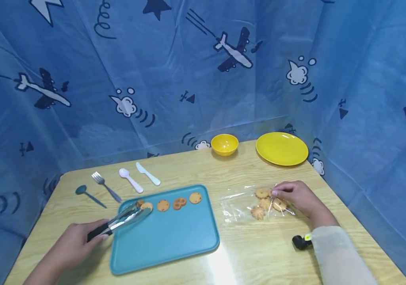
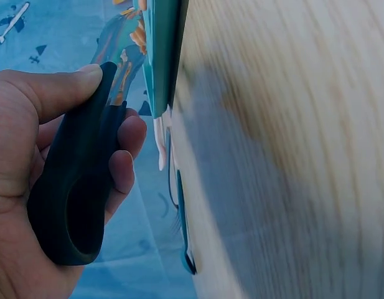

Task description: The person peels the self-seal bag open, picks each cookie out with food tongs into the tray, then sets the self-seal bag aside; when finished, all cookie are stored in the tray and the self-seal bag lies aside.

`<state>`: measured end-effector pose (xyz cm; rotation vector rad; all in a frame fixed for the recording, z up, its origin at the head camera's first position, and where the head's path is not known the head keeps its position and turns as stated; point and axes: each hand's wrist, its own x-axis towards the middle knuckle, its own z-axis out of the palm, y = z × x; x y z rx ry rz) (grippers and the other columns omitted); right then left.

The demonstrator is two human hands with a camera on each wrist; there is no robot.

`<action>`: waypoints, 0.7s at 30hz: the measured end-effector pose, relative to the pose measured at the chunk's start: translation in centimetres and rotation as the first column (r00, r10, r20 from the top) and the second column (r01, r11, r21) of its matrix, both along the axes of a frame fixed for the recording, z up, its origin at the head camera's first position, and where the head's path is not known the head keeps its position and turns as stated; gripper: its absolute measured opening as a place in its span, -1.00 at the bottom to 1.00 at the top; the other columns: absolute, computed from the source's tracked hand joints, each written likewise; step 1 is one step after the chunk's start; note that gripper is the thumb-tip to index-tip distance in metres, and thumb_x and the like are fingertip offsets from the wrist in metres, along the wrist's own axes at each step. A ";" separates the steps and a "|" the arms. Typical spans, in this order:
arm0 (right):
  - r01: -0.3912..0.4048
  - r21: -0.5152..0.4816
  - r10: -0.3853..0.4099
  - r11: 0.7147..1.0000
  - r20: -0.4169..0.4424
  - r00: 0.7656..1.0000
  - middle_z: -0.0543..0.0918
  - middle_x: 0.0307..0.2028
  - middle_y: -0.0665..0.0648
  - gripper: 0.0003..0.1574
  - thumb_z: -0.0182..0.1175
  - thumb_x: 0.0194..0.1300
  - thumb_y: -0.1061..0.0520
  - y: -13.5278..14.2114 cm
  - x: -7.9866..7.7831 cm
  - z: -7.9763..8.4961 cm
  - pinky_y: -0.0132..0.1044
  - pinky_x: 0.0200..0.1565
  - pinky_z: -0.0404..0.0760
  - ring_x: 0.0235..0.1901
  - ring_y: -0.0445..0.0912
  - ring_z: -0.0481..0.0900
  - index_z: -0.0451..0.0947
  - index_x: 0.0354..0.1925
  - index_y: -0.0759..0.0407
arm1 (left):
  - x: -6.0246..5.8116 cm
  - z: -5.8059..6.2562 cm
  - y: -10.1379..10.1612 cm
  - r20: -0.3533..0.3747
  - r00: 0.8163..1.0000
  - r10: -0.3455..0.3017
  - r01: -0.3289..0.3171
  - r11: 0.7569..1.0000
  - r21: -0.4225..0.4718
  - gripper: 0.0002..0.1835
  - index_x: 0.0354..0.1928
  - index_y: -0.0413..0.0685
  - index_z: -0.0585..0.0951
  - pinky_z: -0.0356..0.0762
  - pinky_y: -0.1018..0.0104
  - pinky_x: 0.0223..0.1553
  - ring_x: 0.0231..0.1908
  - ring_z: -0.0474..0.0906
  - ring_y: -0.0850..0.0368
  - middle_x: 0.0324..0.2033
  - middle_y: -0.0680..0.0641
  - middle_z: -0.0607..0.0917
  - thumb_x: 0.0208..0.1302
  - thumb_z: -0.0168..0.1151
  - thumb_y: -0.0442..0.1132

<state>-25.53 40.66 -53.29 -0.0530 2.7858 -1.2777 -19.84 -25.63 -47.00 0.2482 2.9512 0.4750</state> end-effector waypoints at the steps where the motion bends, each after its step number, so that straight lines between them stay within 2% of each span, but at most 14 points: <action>1: 0.000 -0.002 0.000 1.000 -0.001 1.000 0.74 0.03 0.09 -0.57 0.32 0.35 -0.26 0.0 0.0 0.0 -0.29 0.10 0.50 -0.02 -0.28 0.59 0.80 -0.05 -0.01 | 0.0 0.0 0.0 -0.001 1.000 -0.001 0.001 1.000 -0.002 -0.45 0.32 0.03 0.62 0.44 0.16 -0.27 -0.32 0.47 0.15 -0.16 0.03 0.75 0.36 0.34 0.07; 6: -0.002 -0.007 0.002 1.000 -0.005 1.000 0.74 0.03 0.09 -0.57 0.32 0.35 -0.25 -0.2 -0.1 0.0 -0.35 0.08 0.49 -0.03 -0.30 0.60 0.80 -0.05 -0.02 | -0.1 -0.1 -0.1 0.016 1.000 0.010 -0.010 1.000 -0.007 -0.43 0.31 0.01 0.62 0.43 0.17 -0.29 -0.32 0.46 0.15 -0.17 0.02 0.73 0.35 0.35 0.10; 9: -0.002 0.001 0.002 1.000 -0.004 1.000 0.74 0.03 0.08 -0.57 0.31 0.35 -0.26 -0.2 -0.1 0.0 -0.28 0.11 0.50 -0.01 -0.26 0.60 0.80 -0.05 -0.02 | -0.1 -0.1 -0.2 0.041 0.998 0.038 -0.038 0.999 0.003 -0.38 0.34 0.01 0.60 0.42 0.21 -0.35 -0.33 0.46 0.14 -0.20 0.01 0.72 0.32 0.37 0.12; 13: -0.006 0.001 0.006 1.000 0.006 1.000 0.74 0.05 0.10 -0.53 0.31 0.35 -0.28 -0.2 -0.1 0.2 -0.16 0.15 0.48 0.01 -0.24 0.59 0.79 -0.03 -0.01 | -0.4 0.4 0.2 0.040 0.998 0.047 -0.049 0.998 0.045 -0.37 0.36 0.04 0.57 0.38 0.28 -0.40 -0.35 0.47 0.15 -0.19 0.03 0.73 0.32 0.37 0.12; 15: -0.006 0.003 0.006 1.000 0.003 1.000 0.74 0.05 0.10 -0.54 0.31 0.35 -0.27 -0.1 0.0 0.2 -0.17 0.14 0.48 0.00 -0.26 0.58 0.79 -0.02 -0.01 | -0.7 0.8 1.3 0.012 1.000 0.002 -0.002 0.997 0.073 -0.41 0.35 0.05 0.58 0.39 0.31 -0.43 -0.40 0.48 0.18 -0.22 0.04 0.74 0.34 0.37 0.09; 18: -0.004 -0.011 0.004 1.000 -0.007 1.000 0.74 0.04 0.10 -0.57 0.32 0.35 -0.24 0.0 0.1 0.2 -0.31 0.10 0.50 -0.03 -0.31 0.59 0.79 -0.03 0.00 | -1.0 1.2 4.3 -0.029 0.994 -0.105 0.107 0.990 0.095 -0.48 0.31 0.08 0.62 0.37 0.36 -0.49 -0.48 0.43 0.26 -0.34 0.12 0.70 0.35 0.36 0.03; 21: -0.015 -0.033 0.015 0.999 -0.005 1.000 0.74 0.03 0.10 -0.58 0.32 0.36 -0.22 0.0 0.1 0.1 -0.44 0.04 0.50 -0.04 -0.33 0.60 0.79 -0.03 0.01 | -1.0 1.0 8.3 -0.074 0.966 -0.246 0.252 0.963 0.098 -0.54 0.26 0.06 0.66 0.35 0.39 -0.52 -0.53 0.40 0.32 -0.39 0.18 0.70 0.36 0.36 0.00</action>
